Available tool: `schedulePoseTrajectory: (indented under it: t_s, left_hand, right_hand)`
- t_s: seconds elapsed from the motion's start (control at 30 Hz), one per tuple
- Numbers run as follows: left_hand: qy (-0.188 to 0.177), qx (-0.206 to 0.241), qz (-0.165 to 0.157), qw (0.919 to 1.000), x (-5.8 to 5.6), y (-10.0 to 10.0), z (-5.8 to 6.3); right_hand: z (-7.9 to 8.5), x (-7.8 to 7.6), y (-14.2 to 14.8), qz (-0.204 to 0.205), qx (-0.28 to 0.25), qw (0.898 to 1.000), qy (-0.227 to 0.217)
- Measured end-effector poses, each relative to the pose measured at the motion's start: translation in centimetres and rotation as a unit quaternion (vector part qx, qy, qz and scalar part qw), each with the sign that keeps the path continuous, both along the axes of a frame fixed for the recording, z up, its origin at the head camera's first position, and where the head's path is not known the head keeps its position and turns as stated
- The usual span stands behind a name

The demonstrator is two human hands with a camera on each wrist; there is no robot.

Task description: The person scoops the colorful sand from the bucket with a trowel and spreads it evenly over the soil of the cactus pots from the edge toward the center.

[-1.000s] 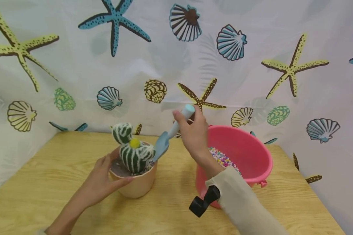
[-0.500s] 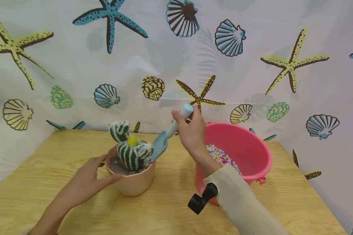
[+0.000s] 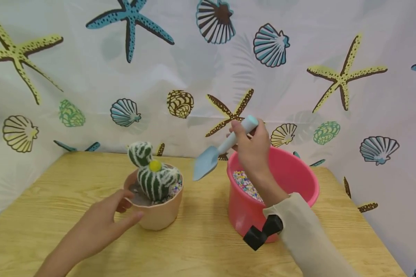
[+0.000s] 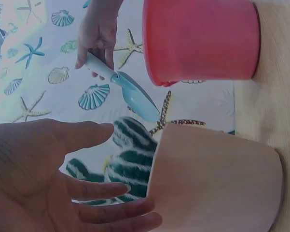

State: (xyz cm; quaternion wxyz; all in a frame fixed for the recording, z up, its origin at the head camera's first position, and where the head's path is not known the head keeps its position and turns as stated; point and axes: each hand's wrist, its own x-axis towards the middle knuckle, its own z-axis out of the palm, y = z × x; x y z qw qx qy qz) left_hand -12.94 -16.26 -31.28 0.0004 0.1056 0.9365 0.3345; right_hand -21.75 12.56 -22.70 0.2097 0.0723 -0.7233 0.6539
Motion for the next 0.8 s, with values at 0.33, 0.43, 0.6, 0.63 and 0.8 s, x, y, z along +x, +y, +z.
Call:
schedulePoseTrajectory:
  t_s: [0.33, 0.43, 0.6, 0.63, 0.8]
  left_hand:
    - [-0.049, 0.027, -0.022, 0.9982, 0.2, 2.0, 0.5]
    - [-0.058, 0.039, -0.027, 0.9972, 0.3, 2.7, 0.6]
    - [-0.076, 0.051, -0.03, 0.9953, 0.5, 4.0, 0.7]
    - [-0.074, 0.049, -0.032, 0.9955, 0.5, 4.2, 0.7]
    - [-0.038, 0.034, -0.055, 0.9972, 0.4, 5.2, 0.6]
  right_hand:
    - [0.7, 0.5, 2.5, -0.024, -0.016, 1.0, 0.012]
    - [0.8, 0.6, 3.2, -0.033, -0.015, 0.999, 0.014]
    - [1.0, 0.8, 4.4, -0.037, -0.02, 0.999, 0.023]
    - [1.0, 0.9, 4.6, -0.036, -0.021, 0.999, 0.025]
    - [1.1, 1.0, 5.6, -0.033, -0.037, 0.998, 0.035]
